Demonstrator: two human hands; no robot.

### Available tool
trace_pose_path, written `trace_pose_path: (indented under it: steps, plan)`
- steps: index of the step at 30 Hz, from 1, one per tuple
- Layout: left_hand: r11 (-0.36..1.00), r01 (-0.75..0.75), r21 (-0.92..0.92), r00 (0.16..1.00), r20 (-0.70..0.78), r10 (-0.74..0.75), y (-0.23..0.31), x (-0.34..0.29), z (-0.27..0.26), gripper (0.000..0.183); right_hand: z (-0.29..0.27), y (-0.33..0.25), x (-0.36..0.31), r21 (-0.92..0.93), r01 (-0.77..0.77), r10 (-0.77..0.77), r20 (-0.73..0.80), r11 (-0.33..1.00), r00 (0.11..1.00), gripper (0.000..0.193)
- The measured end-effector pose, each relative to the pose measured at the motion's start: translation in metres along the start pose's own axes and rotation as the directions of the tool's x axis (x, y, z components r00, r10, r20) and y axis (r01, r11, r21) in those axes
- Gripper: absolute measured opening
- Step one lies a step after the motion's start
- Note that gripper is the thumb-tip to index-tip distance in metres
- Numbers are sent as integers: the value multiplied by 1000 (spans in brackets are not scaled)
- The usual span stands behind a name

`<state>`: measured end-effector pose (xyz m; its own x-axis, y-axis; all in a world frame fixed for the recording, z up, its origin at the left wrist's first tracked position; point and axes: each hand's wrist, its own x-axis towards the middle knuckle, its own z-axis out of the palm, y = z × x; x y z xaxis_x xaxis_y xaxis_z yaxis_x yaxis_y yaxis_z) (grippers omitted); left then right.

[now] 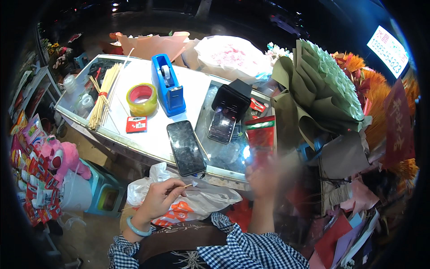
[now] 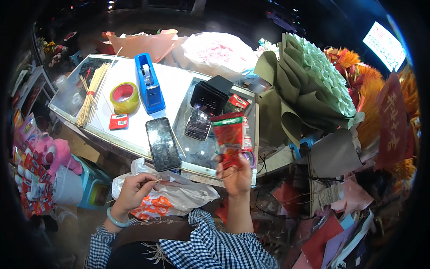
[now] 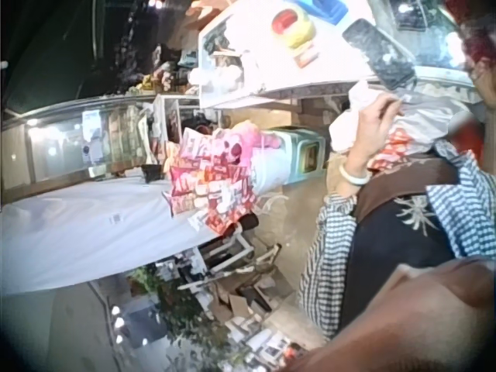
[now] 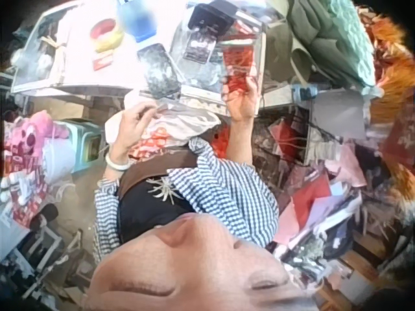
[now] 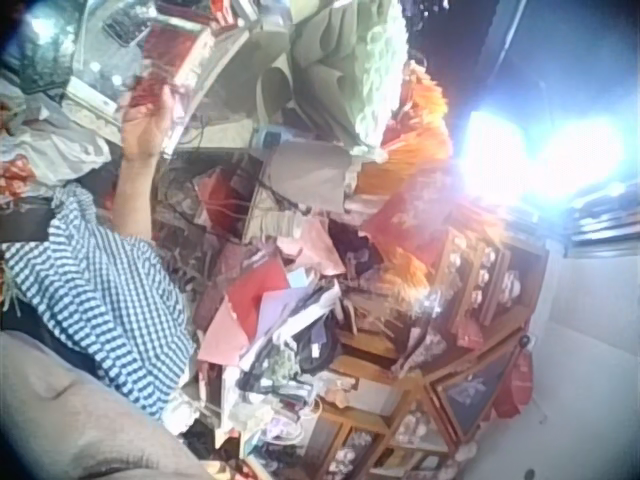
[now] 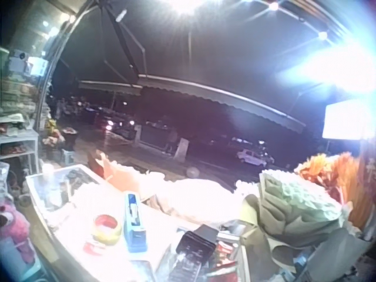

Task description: The person assembles small red rectangular packets onto wooden sticks using tape and scissors. They repeatedly pick up packets, attach them to sticks, and trim excess material, then place the finished items into a plastic bag.

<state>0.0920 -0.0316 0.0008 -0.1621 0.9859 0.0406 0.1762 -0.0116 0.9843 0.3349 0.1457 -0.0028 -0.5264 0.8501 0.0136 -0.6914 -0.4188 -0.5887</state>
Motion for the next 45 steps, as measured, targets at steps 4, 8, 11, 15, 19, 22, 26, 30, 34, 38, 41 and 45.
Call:
trace_pose_path:
  steps: [4,8,11,15,19,22,26,30,34,38,41,45]
  plan:
    - [984,-83,-160,994,57,93,5,-1,-8,13,14,36,3,106,-270,242,223,957,944,52]
    - [911,-48,-409,993,76,86,10,-2,-10,13,34,71,1,3,-413,396,277,911,875,50]
    - [878,10,-478,1000,20,-1,10,-4,-10,12,45,92,-1,-128,-468,484,279,875,829,48]
    - [845,42,-533,996,-42,-76,2,0,-12,16,54,103,-2,-277,-535,598,266,799,756,48]
    - [800,-35,-599,978,-186,-96,-4,2,-13,17,59,102,-6,-436,-421,547,217,795,809,42]
    - [748,-57,-662,959,-245,-144,-6,3,-13,16,61,102,-6,-490,-368,517,210,790,830,33]
    - [722,-52,-690,957,-240,-161,-7,1,-16,15,62,102,-4,-578,-331,476,115,745,872,36]
    - [720,-64,-691,941,-282,-187,-8,-2,-33,17,62,94,-1,-618,-352,526,118,702,842,30]
    - [673,-158,-723,932,-335,-142,-3,-7,-47,16,66,94,-2,-664,-339,553,136,667,822,26]
    - [688,-275,-671,926,-378,1,10,-18,-52,14,76,105,0,-648,-248,497,233,720,836,30]
    - [830,-390,-400,866,-466,183,23,-25,-51,10,89,118,7,-614,-218,493,322,758,808,46]
    - [901,-413,-130,793,-538,286,41,-25,-63,12,103,128,18,-541,-175,427,385,823,818,57]
